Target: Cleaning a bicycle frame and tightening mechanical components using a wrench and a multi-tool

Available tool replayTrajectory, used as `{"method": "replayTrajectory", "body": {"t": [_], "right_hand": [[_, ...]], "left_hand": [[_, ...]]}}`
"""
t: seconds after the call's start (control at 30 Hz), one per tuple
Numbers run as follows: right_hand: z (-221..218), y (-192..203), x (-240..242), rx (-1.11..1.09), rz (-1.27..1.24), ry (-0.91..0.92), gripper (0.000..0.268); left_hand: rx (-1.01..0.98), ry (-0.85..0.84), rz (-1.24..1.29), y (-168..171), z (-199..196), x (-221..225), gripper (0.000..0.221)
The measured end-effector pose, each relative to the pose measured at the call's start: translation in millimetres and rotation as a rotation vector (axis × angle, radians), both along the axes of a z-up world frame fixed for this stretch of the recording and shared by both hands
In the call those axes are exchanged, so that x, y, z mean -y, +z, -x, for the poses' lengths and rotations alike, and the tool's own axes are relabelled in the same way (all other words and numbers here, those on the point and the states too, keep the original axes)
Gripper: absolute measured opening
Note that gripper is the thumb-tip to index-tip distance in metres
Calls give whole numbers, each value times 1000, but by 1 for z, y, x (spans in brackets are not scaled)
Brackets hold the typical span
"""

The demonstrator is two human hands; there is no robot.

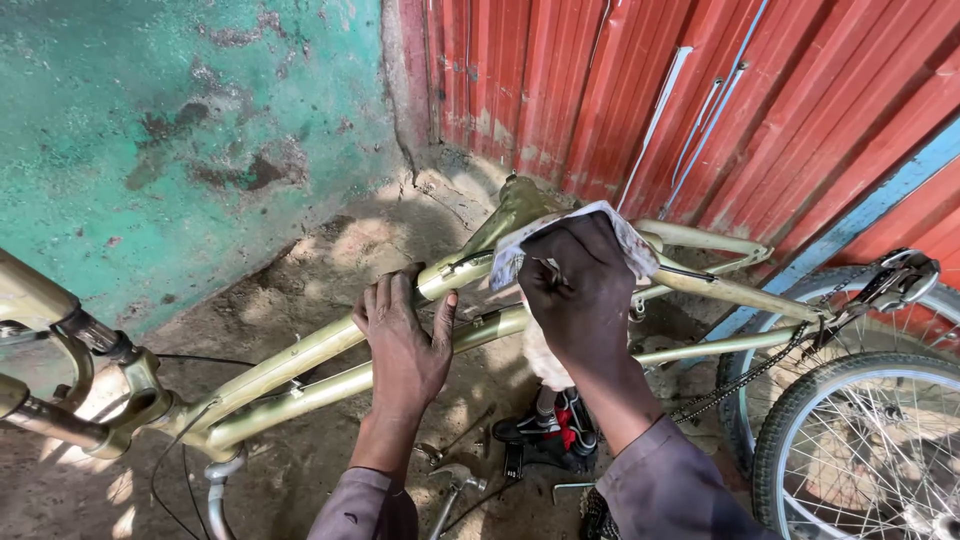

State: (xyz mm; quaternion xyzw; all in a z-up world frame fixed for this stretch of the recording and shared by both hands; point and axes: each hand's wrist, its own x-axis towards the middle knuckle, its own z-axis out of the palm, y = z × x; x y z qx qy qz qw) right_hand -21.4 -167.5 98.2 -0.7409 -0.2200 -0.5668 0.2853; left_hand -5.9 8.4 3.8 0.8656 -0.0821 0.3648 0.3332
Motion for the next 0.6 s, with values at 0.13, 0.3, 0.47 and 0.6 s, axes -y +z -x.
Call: {"method": "replayTrajectory", "body": {"t": [0.13,0.3,0.47,0.6], "right_hand": [[9,2,3,-40,55,55,22],[9,-9,14,-202,-286,325,17],[15,-11,14,-228,-378,364,16],[9,-15,14,-281,-283,227,21]], "left_hand": [[-54,-43,29,-4,-1,-5,51],[-40,27,202,-23,-12,-40,47],[271,782,1,-185,-77,-208,33],[-468,605,1413,-154,-52,-216,37]]}}
